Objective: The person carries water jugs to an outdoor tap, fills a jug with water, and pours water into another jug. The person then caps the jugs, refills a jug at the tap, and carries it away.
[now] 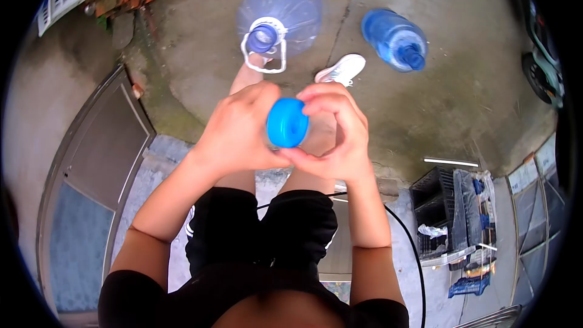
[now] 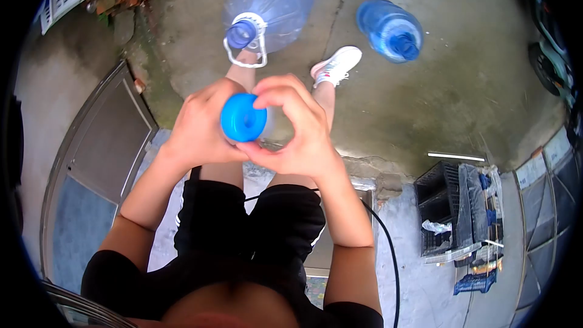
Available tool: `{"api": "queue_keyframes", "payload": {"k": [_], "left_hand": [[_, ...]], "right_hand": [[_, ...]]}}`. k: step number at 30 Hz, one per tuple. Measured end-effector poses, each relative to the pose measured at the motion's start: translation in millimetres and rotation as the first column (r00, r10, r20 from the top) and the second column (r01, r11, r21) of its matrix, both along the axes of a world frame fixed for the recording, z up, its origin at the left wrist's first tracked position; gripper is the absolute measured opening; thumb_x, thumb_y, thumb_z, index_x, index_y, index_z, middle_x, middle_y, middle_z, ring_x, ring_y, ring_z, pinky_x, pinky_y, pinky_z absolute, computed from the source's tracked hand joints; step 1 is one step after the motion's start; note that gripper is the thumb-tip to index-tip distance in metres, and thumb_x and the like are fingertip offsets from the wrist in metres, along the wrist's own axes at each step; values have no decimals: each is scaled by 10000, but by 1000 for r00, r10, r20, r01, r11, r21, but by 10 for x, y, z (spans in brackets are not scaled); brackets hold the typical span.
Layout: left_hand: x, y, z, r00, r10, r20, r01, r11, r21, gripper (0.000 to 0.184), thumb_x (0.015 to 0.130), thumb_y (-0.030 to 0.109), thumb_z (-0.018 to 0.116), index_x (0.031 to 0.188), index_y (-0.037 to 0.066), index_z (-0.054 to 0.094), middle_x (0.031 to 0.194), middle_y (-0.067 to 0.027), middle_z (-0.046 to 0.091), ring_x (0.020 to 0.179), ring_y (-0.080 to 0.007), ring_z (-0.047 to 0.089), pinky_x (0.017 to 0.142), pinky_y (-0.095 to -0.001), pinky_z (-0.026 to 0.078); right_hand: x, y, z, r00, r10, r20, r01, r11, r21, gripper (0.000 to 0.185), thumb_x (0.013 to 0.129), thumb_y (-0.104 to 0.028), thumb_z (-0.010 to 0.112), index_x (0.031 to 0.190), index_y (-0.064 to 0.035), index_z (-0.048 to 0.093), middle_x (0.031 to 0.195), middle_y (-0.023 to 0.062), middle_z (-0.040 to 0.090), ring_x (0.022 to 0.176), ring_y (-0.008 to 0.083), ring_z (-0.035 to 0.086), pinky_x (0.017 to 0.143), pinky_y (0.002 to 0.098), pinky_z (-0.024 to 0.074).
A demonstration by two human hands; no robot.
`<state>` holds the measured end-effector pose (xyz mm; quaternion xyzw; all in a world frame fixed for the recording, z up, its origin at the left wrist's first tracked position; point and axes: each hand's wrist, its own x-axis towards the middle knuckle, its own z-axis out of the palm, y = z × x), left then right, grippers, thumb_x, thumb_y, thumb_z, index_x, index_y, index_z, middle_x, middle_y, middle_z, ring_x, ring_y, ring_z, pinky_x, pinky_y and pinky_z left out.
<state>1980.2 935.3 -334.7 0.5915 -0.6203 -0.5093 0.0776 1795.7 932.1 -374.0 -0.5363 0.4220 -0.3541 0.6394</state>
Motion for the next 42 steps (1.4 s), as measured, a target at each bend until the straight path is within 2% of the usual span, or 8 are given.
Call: {"api": "queue_keyframes", "payload": {"k": [3, 5, 9, 12, 30, 36, 39, 42], "left_hand": [[-70, 8, -176, 999, 3, 43, -4, 999, 31, 474, 553, 193, 772, 901, 30, 493, 821, -177, 568, 787, -387, 597, 679, -442, 500], [-38, 22, -357, 966, 76, 246, -85, 996, 30, 479, 566, 191, 767, 920, 31, 487, 841, -186, 584, 792, -385, 608, 689, -446, 505], [122, 39, -699, 850, 58, 523, -90, 995, 36, 482, 590, 198, 758, 941, 26, 476, 870, -191, 594, 779, -397, 616, 684, -444, 515], [220, 69, -898, 819, 67, 570, -77, 997, -7, 485, 611, 225, 765, 955, 31, 483, 882, -177, 593, 761, -375, 619, 676, -440, 514], [57, 63, -1274, 691, 29, 723, -62, 998, 19, 561, 649, 388, 806, 1019, 48, 557, 1020, -168, 581, 865, -370, 624, 738, -453, 526], [78, 38, -1285, 690, 40, 722, -53, 999, -4, 570, 658, 405, 812, 1023, 47, 560, 1001, -157, 578, 846, -369, 626, 719, -453, 528], [86, 32, -1291, 692, 47, 721, -29, 999, -37, 565, 653, 389, 822, 1016, 47, 557, 994, -152, 576, 837, -371, 627, 707, -457, 528], [88, 33, -1275, 693, 68, 718, -42, 998, -53, 564, 638, 373, 835, 1006, 54, 553, 993, -151, 573, 830, -374, 623, 701, -461, 525]], "right_hand": [[-271, 35, -404, 945, -322, -56, 321, 947, -25, 619, 600, -90, 830, 1123, -31, 504, 1033, 98, 563, 893, 194, 580, 829, 334, 478], [-538, -66, -759, 736, -526, -427, 573, 820, -22, 689, 605, -104, 827, 1184, -22, 464, 1040, 83, 538, 903, 173, 560, 821, 336, 477], [-1254, 16, -1808, 230, -492, -840, 675, 702, -226, 704, 543, -97, 796, 1168, -2, 488, 1034, 133, 532, 968, 282, 532, 874, 387, 458], [-1582, 211, -2251, 56, -395, -917, 570, 766, -296, 725, 530, -86, 785, 1186, -19, 482, 1093, 151, 525, 1047, 322, 500, 928, 417, 429], [-2129, -80, -2354, 253, -201, -946, 522, 852, -41, 759, 563, -156, 837, 1223, -88, 468, 1104, 94, 570, 1085, 298, 517, 939, 406, 456], [-2137, -172, -2319, 190, -128, -973, 567, 824, 2, 737, 626, -348, 830, 1205, -81, 461, 1040, 148, 631, 976, 334, 619, 869, 440, 493], [-2125, -226, -2345, 91, 32, -995, 546, 834, 77, 743, 727, -551, 708, 1199, -39, 453, 1006, 210, 665, 935, 368, 657, 848, 458, 502], [-2159, -245, -2476, 30, 252, -967, 637, 741, 213, 874, 818, -755, 402, 1186, 37, 440, 1009, 258, 664, 993, 392, 648, 872, 470, 492]]}}
